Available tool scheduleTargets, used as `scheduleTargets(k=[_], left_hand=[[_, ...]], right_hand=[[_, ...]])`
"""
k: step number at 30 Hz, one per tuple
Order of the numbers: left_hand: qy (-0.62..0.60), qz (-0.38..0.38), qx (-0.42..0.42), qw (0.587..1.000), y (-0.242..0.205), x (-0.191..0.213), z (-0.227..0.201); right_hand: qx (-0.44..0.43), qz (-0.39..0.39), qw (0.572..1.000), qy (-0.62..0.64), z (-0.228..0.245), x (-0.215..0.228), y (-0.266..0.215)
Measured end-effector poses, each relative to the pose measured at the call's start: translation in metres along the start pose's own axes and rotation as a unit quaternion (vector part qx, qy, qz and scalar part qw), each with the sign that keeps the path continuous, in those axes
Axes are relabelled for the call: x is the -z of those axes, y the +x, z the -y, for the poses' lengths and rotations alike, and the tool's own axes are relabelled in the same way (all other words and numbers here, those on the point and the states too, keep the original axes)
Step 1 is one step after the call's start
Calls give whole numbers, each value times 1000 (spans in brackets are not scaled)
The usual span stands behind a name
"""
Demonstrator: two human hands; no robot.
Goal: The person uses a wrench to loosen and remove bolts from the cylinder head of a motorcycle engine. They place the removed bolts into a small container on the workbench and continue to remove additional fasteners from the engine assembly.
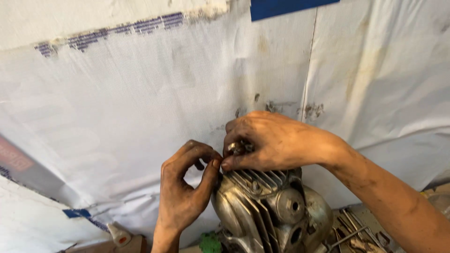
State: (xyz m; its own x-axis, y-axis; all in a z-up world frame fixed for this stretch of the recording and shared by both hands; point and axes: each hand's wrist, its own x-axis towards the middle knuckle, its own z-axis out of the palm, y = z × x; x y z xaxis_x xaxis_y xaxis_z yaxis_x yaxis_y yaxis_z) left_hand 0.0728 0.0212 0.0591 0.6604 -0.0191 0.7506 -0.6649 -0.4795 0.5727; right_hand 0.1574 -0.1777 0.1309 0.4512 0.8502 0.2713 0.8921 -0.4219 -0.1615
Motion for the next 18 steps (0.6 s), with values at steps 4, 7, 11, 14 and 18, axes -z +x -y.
scheduleTargets(k=[4,7,11,14,18], left_hand=[[-3,-3,-2,1000,1,1,3],[-14,2,6,1000,3,1,6],[-18,13,22,1000,2,1,9],[-11,18,23,1000,1,3,8],[8,19,28,999,-1,4,1]], right_hand=[[-46,45,998,26,19,18,9],[-61,84,990,100,17,19,13],[-61,78,983,153,15,14,13],[-105,93,983,119,17,13,12],[44,-50,998,20,2,0,1]])
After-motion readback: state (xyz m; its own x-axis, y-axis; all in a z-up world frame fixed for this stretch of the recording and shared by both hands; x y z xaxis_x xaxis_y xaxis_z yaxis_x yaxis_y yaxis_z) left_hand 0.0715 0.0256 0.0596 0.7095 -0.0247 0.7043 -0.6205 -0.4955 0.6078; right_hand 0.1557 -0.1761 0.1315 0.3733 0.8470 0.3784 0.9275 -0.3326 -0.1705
